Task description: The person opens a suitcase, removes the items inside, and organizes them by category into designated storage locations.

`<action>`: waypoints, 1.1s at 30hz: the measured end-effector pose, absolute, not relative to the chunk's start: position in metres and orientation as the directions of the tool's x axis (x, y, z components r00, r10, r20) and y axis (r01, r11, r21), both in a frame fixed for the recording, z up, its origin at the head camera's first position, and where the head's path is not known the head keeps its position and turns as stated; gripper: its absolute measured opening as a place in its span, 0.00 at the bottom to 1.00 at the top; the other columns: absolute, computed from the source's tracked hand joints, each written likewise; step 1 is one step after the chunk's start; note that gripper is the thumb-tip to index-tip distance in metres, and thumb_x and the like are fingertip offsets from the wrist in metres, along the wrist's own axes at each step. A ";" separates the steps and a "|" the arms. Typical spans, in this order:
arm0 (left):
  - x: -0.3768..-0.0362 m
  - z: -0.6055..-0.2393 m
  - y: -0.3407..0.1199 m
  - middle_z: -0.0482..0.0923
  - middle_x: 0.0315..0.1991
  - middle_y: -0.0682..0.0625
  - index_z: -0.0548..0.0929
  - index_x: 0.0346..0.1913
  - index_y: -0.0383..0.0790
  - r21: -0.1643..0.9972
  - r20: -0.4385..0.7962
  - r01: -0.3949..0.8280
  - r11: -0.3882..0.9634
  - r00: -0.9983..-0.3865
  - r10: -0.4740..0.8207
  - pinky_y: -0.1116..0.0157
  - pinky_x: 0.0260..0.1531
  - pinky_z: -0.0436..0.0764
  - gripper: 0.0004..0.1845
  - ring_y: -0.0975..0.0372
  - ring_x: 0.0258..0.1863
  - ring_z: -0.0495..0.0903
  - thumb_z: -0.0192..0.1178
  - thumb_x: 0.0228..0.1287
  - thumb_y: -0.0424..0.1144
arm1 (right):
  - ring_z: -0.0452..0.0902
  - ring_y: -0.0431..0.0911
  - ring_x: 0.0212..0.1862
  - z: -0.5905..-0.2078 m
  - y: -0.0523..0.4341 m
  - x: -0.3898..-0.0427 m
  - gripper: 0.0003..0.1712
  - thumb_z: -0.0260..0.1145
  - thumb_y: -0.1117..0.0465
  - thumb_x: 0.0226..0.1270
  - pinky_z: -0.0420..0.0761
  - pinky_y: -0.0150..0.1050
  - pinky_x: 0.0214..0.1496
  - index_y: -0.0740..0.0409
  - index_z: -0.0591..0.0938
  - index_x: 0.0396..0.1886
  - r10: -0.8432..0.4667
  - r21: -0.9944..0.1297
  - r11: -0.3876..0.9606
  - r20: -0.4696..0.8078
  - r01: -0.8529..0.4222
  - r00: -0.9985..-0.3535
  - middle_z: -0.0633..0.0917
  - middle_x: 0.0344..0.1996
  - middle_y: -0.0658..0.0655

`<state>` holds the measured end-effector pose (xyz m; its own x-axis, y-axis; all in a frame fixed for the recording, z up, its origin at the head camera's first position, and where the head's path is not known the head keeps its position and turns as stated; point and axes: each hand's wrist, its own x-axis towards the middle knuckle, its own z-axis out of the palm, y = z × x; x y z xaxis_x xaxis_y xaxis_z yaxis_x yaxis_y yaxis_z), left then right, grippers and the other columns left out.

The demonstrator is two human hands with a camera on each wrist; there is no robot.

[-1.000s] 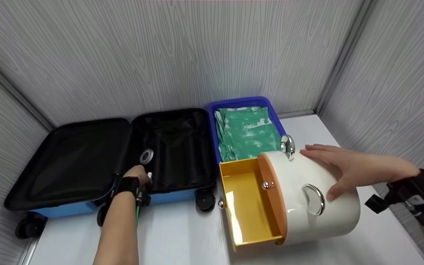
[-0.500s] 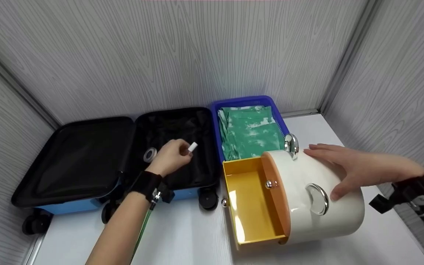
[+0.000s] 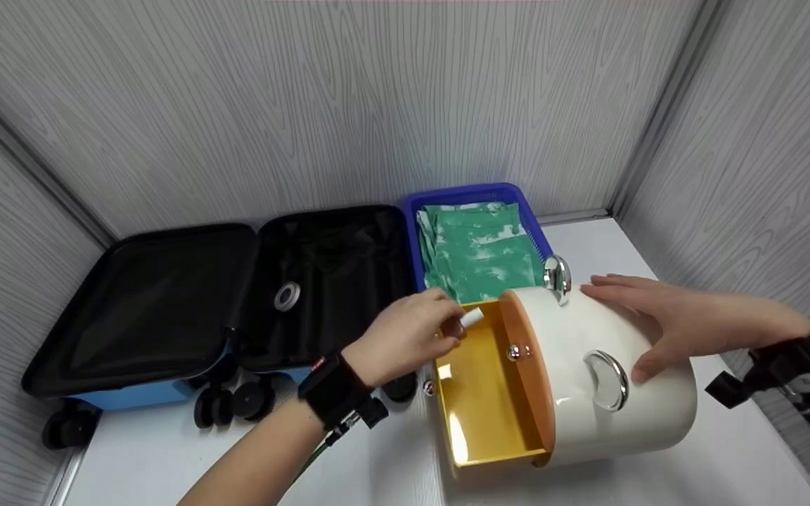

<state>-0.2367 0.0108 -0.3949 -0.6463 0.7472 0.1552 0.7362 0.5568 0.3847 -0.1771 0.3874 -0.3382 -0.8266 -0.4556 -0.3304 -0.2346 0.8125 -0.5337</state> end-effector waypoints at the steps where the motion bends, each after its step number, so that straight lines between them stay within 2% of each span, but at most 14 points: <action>1: -0.232 -0.397 0.015 0.80 0.40 0.56 0.88 0.47 0.46 0.347 0.143 0.757 0.553 -0.626 0.767 0.65 0.44 0.80 0.09 0.65 0.41 0.79 0.70 0.66 0.40 | 0.41 0.59 0.81 -0.338 0.387 -0.177 0.69 0.84 0.40 0.41 0.47 0.69 0.74 0.36 0.57 0.83 -0.456 -0.534 0.812 -0.330 -0.235 -0.827 0.53 0.82 0.54; 7: -0.208 -0.417 0.037 0.80 0.32 0.57 0.89 0.35 0.51 0.112 0.070 0.846 0.520 -0.529 0.846 0.65 0.31 0.75 0.03 0.64 0.31 0.79 0.71 0.65 0.44 | 0.43 0.60 0.81 -0.340 0.387 -0.176 0.69 0.84 0.41 0.41 0.49 0.67 0.74 0.39 0.58 0.83 -0.470 -0.532 0.807 -0.311 -0.258 -0.826 0.54 0.81 0.56; 13: -0.200 -0.434 0.051 0.80 0.29 0.55 0.86 0.29 0.49 -0.015 0.005 0.852 0.523 -0.523 0.852 0.63 0.23 0.77 0.05 0.63 0.26 0.80 0.71 0.62 0.41 | 0.43 0.61 0.80 -0.341 0.386 -0.176 0.68 0.84 0.42 0.41 0.48 0.68 0.74 0.39 0.58 0.83 -0.477 -0.557 0.793 -0.313 -0.249 -0.821 0.54 0.81 0.58; 20: -0.200 -0.439 0.061 0.80 0.30 0.53 0.83 0.29 0.47 0.009 -0.053 0.835 0.551 -0.549 0.834 0.61 0.24 0.79 0.08 0.62 0.28 0.80 0.68 0.67 0.42 | 0.44 0.61 0.80 -0.337 0.386 -0.177 0.68 0.84 0.42 0.42 0.50 0.68 0.74 0.40 0.58 0.83 -0.478 -0.540 0.798 -0.299 -0.267 -0.826 0.54 0.81 0.57; 27: -0.200 -0.442 0.065 0.79 0.30 0.53 0.79 0.29 0.47 0.037 -0.093 0.817 0.576 -0.571 0.816 0.60 0.27 0.79 0.14 0.61 0.31 0.81 0.63 0.73 0.48 | 0.45 0.58 0.81 -0.336 0.387 -0.177 0.67 0.84 0.42 0.43 0.51 0.67 0.74 0.38 0.57 0.83 -0.476 -0.513 0.811 -0.297 -0.282 -0.828 0.55 0.81 0.54; 33: -0.203 -0.436 0.059 0.78 0.30 0.54 0.83 0.33 0.46 0.088 -0.080 0.824 0.560 -0.554 0.829 0.62 0.30 0.77 0.11 0.60 0.31 0.78 0.70 0.65 0.49 | 0.44 0.58 0.81 -0.338 0.388 -0.176 0.67 0.84 0.41 0.42 0.50 0.67 0.74 0.36 0.58 0.83 -0.465 -0.522 0.812 -0.308 -0.261 -0.830 0.54 0.81 0.53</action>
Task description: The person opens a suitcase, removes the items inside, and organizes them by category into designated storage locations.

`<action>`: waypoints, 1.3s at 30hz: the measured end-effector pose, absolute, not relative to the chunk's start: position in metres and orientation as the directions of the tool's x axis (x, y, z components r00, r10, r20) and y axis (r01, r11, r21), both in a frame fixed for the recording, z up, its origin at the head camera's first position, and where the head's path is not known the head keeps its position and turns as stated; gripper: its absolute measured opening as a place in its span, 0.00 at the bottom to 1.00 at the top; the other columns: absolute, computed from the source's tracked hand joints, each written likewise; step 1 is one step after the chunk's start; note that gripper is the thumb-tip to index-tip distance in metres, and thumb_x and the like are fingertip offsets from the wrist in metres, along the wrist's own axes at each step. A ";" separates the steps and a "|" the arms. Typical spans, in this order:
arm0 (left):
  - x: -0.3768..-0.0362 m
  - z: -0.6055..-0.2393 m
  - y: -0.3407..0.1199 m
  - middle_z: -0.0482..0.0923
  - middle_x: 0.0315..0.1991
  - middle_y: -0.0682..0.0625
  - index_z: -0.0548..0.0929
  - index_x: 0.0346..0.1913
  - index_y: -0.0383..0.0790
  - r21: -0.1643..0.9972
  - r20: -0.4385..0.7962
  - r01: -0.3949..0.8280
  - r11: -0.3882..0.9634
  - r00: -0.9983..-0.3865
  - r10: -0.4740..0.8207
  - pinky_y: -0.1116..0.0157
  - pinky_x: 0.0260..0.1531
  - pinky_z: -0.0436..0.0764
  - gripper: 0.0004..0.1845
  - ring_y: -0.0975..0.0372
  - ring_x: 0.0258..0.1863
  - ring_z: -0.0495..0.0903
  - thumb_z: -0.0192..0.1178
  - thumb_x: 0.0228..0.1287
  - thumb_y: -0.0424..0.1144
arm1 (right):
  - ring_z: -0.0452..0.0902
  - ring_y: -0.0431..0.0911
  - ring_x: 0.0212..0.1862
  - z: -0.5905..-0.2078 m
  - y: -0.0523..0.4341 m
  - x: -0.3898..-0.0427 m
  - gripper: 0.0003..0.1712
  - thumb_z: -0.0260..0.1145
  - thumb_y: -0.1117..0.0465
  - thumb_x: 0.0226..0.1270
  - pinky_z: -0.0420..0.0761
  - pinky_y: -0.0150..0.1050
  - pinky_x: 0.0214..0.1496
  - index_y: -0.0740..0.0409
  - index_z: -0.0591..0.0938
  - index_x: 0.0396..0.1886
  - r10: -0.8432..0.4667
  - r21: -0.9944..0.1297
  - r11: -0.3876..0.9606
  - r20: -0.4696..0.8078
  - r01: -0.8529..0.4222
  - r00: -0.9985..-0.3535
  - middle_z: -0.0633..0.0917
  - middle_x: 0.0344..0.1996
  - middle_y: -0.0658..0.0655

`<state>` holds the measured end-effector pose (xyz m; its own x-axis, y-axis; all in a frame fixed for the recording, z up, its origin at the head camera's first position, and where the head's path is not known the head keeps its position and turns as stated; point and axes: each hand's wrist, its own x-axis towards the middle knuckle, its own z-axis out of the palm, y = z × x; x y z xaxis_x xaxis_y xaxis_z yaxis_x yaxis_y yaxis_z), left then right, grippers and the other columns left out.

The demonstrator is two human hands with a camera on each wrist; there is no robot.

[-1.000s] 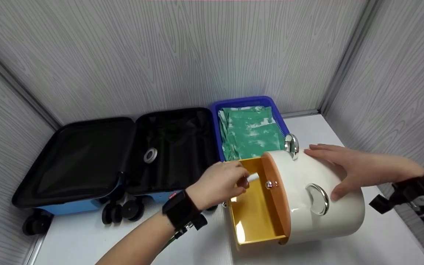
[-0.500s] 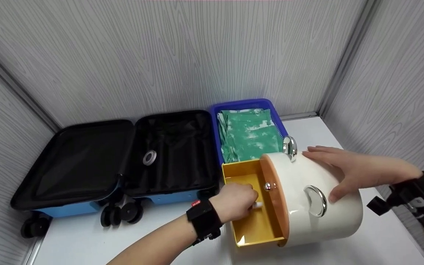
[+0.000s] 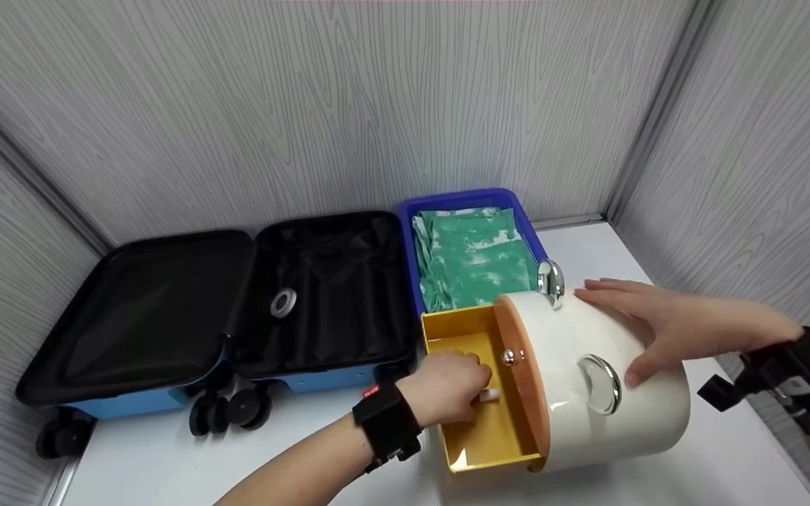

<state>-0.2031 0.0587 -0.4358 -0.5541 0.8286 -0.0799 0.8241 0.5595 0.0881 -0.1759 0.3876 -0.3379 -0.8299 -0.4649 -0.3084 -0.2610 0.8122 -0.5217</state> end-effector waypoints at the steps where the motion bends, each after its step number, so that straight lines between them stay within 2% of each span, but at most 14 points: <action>1: -0.204 -0.432 0.055 0.79 0.32 0.53 0.85 0.36 0.46 0.116 -0.072 0.818 0.564 -0.559 0.826 0.61 0.33 0.77 0.12 0.60 0.32 0.78 0.71 0.63 0.50 | 0.43 0.58 0.81 -0.338 0.387 -0.176 0.67 0.84 0.41 0.42 0.49 0.67 0.74 0.36 0.58 0.82 -0.463 -0.525 0.812 -0.313 -0.256 -0.829 0.54 0.81 0.53; 3: -0.206 -0.424 0.045 0.81 0.38 0.53 0.87 0.43 0.45 0.179 -0.034 0.797 0.578 -0.582 0.813 0.61 0.39 0.78 0.15 0.59 0.37 0.79 0.71 0.62 0.52 | 0.42 0.59 0.81 -0.338 0.387 -0.176 0.67 0.84 0.40 0.42 0.48 0.68 0.74 0.36 0.58 0.82 -0.462 -0.532 0.810 -0.321 -0.245 -0.827 0.54 0.81 0.53; 6: -0.209 -0.416 0.024 0.82 0.47 0.52 0.87 0.52 0.44 0.277 0.087 0.751 0.599 -0.641 0.763 0.60 0.47 0.79 0.18 0.58 0.45 0.79 0.69 0.66 0.52 | 0.42 0.59 0.81 -0.338 0.387 -0.176 0.67 0.84 0.40 0.42 0.47 0.69 0.74 0.36 0.58 0.82 -0.459 -0.537 0.810 -0.331 -0.236 -0.824 0.53 0.82 0.54; 9: -0.208 -0.420 -0.001 0.82 0.48 0.54 0.87 0.51 0.46 0.375 0.221 0.704 0.604 -0.700 0.679 0.61 0.47 0.80 0.13 0.59 0.46 0.79 0.69 0.68 0.46 | 0.41 0.60 0.81 -0.338 0.387 -0.176 0.68 0.84 0.42 0.42 0.47 0.69 0.74 0.36 0.58 0.83 -0.455 -0.535 0.812 -0.334 -0.231 -0.825 0.53 0.82 0.54; 11: -0.205 -0.430 -0.017 0.83 0.46 0.56 0.87 0.49 0.47 0.442 0.269 0.670 0.597 -0.734 0.624 0.62 0.45 0.80 0.11 0.61 0.44 0.79 0.69 0.67 0.44 | 0.42 0.60 0.81 -0.338 0.386 -0.176 0.68 0.84 0.41 0.42 0.47 0.70 0.74 0.36 0.57 0.83 -0.456 -0.526 0.816 -0.332 -0.240 -0.825 0.53 0.82 0.54; 14: -0.197 -0.452 -0.035 0.83 0.44 0.58 0.87 0.49 0.49 0.541 0.243 0.599 0.591 -0.783 0.572 0.63 0.44 0.80 0.10 0.62 0.43 0.80 0.69 0.68 0.44 | 0.43 0.60 0.80 -0.339 0.386 -0.176 0.68 0.84 0.41 0.41 0.48 0.70 0.73 0.37 0.57 0.83 -0.466 -0.522 0.812 -0.315 -0.259 -0.827 0.53 0.82 0.54; 19: -0.186 -0.485 -0.049 0.83 0.46 0.54 0.86 0.55 0.48 0.675 0.121 0.461 0.575 -0.839 0.530 0.61 0.45 0.82 0.15 0.62 0.43 0.83 0.68 0.69 0.48 | 0.44 0.60 0.80 -0.339 0.386 -0.174 0.68 0.84 0.41 0.41 0.49 0.70 0.73 0.37 0.57 0.83 -0.478 -0.530 0.802 -0.295 -0.275 -0.827 0.54 0.81 0.54; 25: -0.179 -0.500 -0.043 0.82 0.45 0.58 0.87 0.53 0.51 0.760 0.089 0.377 0.529 -0.867 0.490 0.60 0.45 0.83 0.13 0.64 0.43 0.83 0.67 0.70 0.48 | 0.41 0.61 0.81 -0.340 0.384 -0.174 0.68 0.83 0.41 0.43 0.47 0.70 0.74 0.37 0.56 0.83 -0.467 -0.542 0.807 -0.341 -0.235 -0.816 0.52 0.82 0.56; 32: -0.181 -0.504 -0.032 0.82 0.43 0.58 0.87 0.48 0.47 0.771 0.140 0.403 0.493 -0.863 0.486 0.62 0.43 0.84 0.08 0.68 0.39 0.81 0.68 0.69 0.41 | 0.42 0.61 0.80 -0.339 0.385 -0.175 0.68 0.83 0.42 0.43 0.47 0.71 0.73 0.37 0.56 0.83 -0.476 -0.535 0.805 -0.323 -0.257 -0.818 0.53 0.82 0.56; 39: -0.186 -0.506 -0.011 0.83 0.42 0.59 0.87 0.46 0.47 0.772 0.171 0.438 0.460 -0.841 0.513 0.62 0.44 0.83 0.08 0.67 0.40 0.82 0.69 0.69 0.44 | 0.44 0.62 0.80 -0.338 0.387 -0.177 0.68 0.83 0.41 0.42 0.48 0.71 0.73 0.36 0.56 0.83 -0.481 -0.527 0.805 -0.312 -0.272 -0.820 0.54 0.81 0.57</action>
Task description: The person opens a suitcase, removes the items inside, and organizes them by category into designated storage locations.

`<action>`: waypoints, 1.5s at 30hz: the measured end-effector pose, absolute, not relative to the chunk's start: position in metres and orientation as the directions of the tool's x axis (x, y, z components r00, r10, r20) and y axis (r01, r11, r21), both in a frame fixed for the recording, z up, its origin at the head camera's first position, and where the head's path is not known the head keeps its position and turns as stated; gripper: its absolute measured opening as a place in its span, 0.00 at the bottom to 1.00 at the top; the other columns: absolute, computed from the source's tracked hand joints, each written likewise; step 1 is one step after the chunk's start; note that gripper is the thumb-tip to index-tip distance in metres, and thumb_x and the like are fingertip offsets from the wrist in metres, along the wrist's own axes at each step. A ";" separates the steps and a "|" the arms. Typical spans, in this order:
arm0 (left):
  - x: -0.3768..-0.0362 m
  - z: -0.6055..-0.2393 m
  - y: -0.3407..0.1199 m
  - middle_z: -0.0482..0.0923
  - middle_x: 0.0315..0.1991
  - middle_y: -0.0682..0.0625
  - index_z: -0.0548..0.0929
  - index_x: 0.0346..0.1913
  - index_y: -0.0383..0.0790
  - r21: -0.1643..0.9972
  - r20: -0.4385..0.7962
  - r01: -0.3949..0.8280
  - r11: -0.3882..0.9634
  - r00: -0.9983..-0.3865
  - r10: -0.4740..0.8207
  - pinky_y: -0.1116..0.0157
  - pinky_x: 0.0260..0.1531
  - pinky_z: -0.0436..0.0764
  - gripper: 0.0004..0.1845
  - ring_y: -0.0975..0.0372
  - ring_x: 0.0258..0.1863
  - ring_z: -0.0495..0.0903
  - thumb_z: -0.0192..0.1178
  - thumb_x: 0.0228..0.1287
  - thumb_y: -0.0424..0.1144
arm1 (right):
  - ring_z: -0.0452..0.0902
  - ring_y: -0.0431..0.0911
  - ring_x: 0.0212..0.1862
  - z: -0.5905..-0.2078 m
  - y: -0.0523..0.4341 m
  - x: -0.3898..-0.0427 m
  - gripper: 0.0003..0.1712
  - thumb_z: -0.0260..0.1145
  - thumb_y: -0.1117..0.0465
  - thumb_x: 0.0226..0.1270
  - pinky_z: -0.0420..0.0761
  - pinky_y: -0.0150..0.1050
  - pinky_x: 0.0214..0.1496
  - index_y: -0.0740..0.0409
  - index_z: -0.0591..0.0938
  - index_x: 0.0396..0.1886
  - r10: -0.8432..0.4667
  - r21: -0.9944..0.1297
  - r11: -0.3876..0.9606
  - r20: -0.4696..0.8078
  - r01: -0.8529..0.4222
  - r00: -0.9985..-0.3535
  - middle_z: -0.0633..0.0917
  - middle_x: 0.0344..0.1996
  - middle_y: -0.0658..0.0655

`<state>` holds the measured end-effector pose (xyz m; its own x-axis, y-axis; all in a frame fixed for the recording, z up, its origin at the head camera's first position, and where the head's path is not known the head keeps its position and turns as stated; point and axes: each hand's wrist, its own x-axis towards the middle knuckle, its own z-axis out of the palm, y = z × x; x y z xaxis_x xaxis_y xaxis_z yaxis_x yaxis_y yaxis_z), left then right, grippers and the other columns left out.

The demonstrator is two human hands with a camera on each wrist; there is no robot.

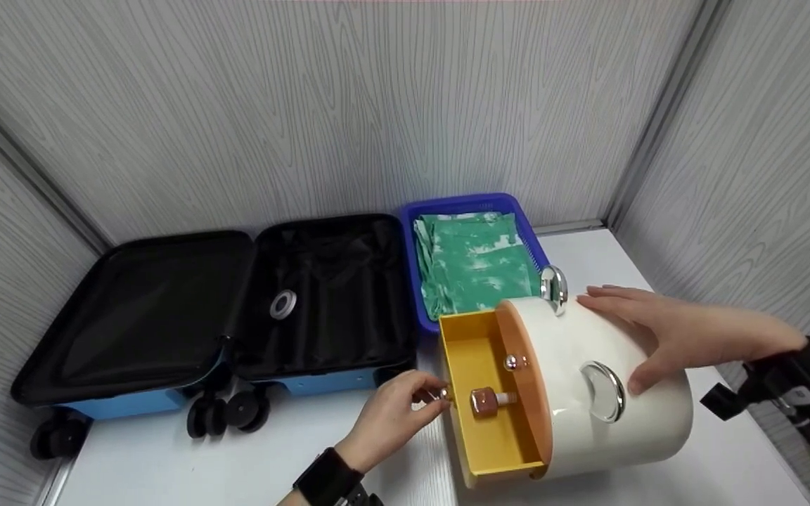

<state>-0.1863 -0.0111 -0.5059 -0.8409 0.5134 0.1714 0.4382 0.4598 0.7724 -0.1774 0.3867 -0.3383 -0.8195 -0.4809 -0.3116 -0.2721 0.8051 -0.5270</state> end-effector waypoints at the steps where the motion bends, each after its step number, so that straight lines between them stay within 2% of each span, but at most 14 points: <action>1: -0.186 -0.506 -0.007 0.83 0.42 0.60 0.87 0.46 0.48 0.776 0.170 0.436 0.456 -0.841 0.514 0.62 0.45 0.83 0.08 0.67 0.40 0.82 0.69 0.69 0.45 | 0.43 0.62 0.80 -0.338 0.387 -0.177 0.68 0.84 0.42 0.42 0.47 0.71 0.73 0.36 0.56 0.83 -0.481 -0.531 0.803 -0.311 -0.270 -0.820 0.54 0.81 0.57; 10: -0.187 -0.508 0.030 0.82 0.40 0.64 0.86 0.50 0.48 0.823 0.149 0.402 0.402 -0.835 0.530 0.61 0.45 0.83 0.11 0.71 0.39 0.80 0.68 0.69 0.47 | 0.43 0.60 0.81 -0.337 0.387 -0.177 0.69 0.84 0.42 0.41 0.48 0.70 0.73 0.38 0.57 0.83 -0.474 -0.536 0.803 -0.307 -0.262 -0.825 0.54 0.81 0.55; 15: -0.189 -0.510 0.046 0.81 0.40 0.62 0.86 0.51 0.47 0.828 0.149 0.398 0.395 -0.835 0.529 0.63 0.45 0.83 0.12 0.72 0.39 0.80 0.68 0.69 0.46 | 0.43 0.59 0.81 -0.337 0.386 -0.177 0.69 0.84 0.41 0.40 0.49 0.68 0.73 0.40 0.58 0.83 -0.472 -0.531 0.806 -0.307 -0.263 -0.826 0.55 0.81 0.55; 21: -0.188 -0.514 0.066 0.81 0.41 0.59 0.85 0.50 0.47 0.859 0.139 0.364 0.361 -0.843 0.519 0.67 0.43 0.82 0.11 0.72 0.38 0.80 0.68 0.69 0.45 | 0.41 0.61 0.81 -0.337 0.387 -0.177 0.69 0.84 0.39 0.41 0.49 0.70 0.72 0.37 0.58 0.83 -0.459 -0.557 0.801 -0.335 -0.220 -0.823 0.53 0.81 0.57; 27: -0.187 -0.518 0.073 0.79 0.40 0.59 0.85 0.50 0.47 0.883 0.135 0.330 0.334 -0.859 0.493 0.68 0.42 0.82 0.10 0.72 0.37 0.80 0.69 0.68 0.43 | 0.42 0.59 0.81 -0.338 0.386 -0.178 0.69 0.84 0.40 0.40 0.50 0.68 0.73 0.38 0.58 0.83 -0.470 -0.547 0.801 -0.320 -0.244 -0.823 0.54 0.81 0.56; 35: -0.186 -0.526 0.072 0.80 0.42 0.59 0.84 0.54 0.47 0.919 0.116 0.284 0.272 -0.857 0.502 0.69 0.41 0.82 0.14 0.71 0.37 0.81 0.69 0.68 0.41 | 0.42 0.60 0.80 -0.338 0.386 -0.178 0.70 0.85 0.40 0.40 0.49 0.68 0.72 0.41 0.57 0.83 -0.469 -0.544 0.802 -0.314 -0.248 -0.826 0.54 0.81 0.57; 41: -0.185 -0.549 0.073 0.80 0.46 0.56 0.82 0.51 0.44 0.895 0.065 0.278 0.350 -0.856 0.512 0.70 0.40 0.81 0.13 0.66 0.40 0.83 0.68 0.66 0.36 | 0.43 0.57 0.81 -0.338 0.386 -0.177 0.69 0.85 0.42 0.40 0.51 0.65 0.73 0.39 0.58 0.83 -0.471 -0.530 0.806 -0.304 -0.263 -0.828 0.55 0.81 0.54; 45: -0.186 -0.562 0.076 0.81 0.46 0.55 0.83 0.48 0.44 0.885 0.049 0.272 0.377 -0.861 0.507 0.71 0.38 0.81 0.12 0.65 0.39 0.83 0.66 0.62 0.31 | 0.43 0.56 0.81 -0.338 0.386 -0.177 0.69 0.84 0.42 0.41 0.51 0.65 0.73 0.39 0.57 0.83 -0.484 -0.513 0.807 -0.295 -0.291 -0.824 0.55 0.81 0.53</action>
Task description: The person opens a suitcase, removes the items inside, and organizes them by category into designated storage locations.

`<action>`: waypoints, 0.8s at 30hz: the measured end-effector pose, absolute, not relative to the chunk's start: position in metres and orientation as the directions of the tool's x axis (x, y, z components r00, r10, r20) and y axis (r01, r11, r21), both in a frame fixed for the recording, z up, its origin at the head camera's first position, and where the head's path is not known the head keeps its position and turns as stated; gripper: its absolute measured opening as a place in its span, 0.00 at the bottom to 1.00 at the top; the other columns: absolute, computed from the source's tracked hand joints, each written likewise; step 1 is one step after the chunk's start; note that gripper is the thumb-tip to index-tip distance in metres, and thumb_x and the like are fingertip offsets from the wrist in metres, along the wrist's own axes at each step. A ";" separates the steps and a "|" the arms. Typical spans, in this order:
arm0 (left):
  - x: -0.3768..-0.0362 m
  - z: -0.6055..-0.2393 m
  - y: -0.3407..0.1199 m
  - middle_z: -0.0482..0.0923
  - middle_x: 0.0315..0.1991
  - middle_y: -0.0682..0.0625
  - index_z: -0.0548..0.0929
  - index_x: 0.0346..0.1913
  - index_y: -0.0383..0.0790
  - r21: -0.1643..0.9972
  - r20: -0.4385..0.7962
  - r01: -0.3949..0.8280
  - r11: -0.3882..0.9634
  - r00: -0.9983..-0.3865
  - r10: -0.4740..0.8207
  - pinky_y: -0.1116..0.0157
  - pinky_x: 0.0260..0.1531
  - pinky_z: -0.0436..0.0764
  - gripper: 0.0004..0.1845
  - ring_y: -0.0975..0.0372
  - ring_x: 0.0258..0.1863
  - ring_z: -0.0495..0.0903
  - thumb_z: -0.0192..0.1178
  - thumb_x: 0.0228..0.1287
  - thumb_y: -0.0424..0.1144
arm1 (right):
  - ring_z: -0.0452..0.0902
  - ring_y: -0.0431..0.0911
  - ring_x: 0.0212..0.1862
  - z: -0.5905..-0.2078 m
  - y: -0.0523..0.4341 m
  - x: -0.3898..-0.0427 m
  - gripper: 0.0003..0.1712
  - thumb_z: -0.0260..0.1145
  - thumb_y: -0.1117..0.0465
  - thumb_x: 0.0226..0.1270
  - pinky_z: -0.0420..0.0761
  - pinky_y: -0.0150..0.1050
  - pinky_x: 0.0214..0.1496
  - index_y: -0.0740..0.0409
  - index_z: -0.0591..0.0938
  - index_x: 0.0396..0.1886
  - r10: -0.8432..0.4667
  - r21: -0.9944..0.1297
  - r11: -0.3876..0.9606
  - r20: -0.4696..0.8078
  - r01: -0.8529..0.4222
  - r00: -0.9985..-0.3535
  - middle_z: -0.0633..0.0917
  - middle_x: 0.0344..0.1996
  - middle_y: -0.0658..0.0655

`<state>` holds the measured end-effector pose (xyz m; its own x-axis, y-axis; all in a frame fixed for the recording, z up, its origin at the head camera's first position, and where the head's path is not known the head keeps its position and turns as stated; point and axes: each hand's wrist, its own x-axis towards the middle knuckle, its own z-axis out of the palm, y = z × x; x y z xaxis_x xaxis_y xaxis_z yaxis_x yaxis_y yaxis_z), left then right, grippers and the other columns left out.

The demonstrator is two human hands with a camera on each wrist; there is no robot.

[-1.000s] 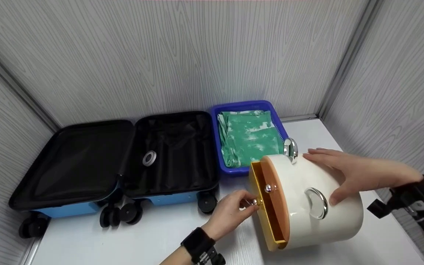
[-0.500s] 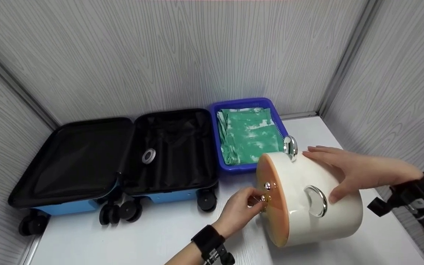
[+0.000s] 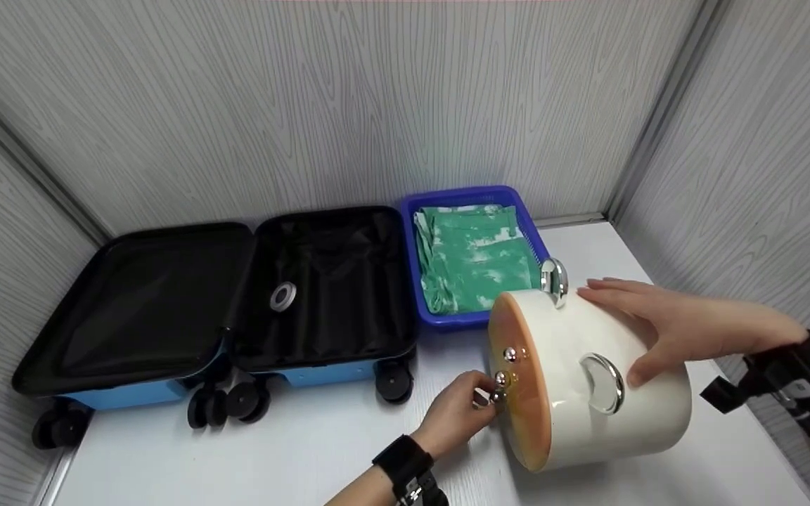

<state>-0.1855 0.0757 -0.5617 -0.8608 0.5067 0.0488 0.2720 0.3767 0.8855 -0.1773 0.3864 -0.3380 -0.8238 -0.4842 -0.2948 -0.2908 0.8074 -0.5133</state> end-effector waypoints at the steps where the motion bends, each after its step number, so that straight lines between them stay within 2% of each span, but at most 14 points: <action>1: -0.186 -0.564 0.077 0.82 0.45 0.55 0.83 0.47 0.44 0.887 0.050 0.270 0.374 -0.863 0.503 0.71 0.37 0.81 0.12 0.65 0.37 0.83 0.66 0.61 0.30 | 0.43 0.57 0.81 -0.338 0.387 -0.178 0.69 0.84 0.42 0.41 0.51 0.66 0.73 0.40 0.57 0.83 -0.489 -0.514 0.805 -0.293 -0.296 -0.822 0.55 0.81 0.54; 8: -0.188 -0.572 0.078 0.82 0.40 0.57 0.82 0.44 0.46 0.876 0.070 0.291 0.385 -0.866 0.494 0.71 0.37 0.80 0.09 0.74 0.32 0.79 0.66 0.64 0.30 | 0.43 0.57 0.81 -0.338 0.387 -0.178 0.69 0.84 0.42 0.40 0.49 0.66 0.73 0.38 0.57 0.83 -0.489 -0.522 0.803 -0.299 -0.289 -0.820 0.54 0.81 0.54; 12: -0.188 -0.571 0.075 0.83 0.40 0.56 0.82 0.44 0.45 0.869 0.079 0.310 0.387 -0.858 0.508 0.71 0.36 0.80 0.07 0.74 0.32 0.79 0.66 0.65 0.31 | 0.43 0.58 0.81 -0.339 0.387 -0.178 0.70 0.85 0.42 0.40 0.50 0.67 0.73 0.41 0.58 0.83 -0.489 -0.527 0.800 -0.296 -0.287 -0.820 0.55 0.81 0.55; 17: -0.187 -0.571 0.068 0.83 0.39 0.54 0.82 0.43 0.44 0.856 0.089 0.332 0.397 -0.851 0.518 0.71 0.36 0.79 0.06 0.74 0.32 0.78 0.66 0.66 0.32 | 0.44 0.57 0.81 -0.339 0.385 -0.178 0.69 0.85 0.42 0.40 0.51 0.66 0.73 0.39 0.58 0.83 -0.491 -0.525 0.799 -0.289 -0.293 -0.822 0.56 0.81 0.54; 24: -0.185 -0.570 0.047 0.78 0.35 0.60 0.81 0.42 0.44 0.829 0.113 0.359 0.429 -0.858 0.501 0.71 0.35 0.77 0.06 0.73 0.31 0.76 0.68 0.67 0.35 | 0.43 0.56 0.81 -0.338 0.385 -0.177 0.69 0.84 0.42 0.41 0.50 0.65 0.73 0.37 0.57 0.83 -0.488 -0.525 0.801 -0.297 -0.286 -0.821 0.55 0.81 0.53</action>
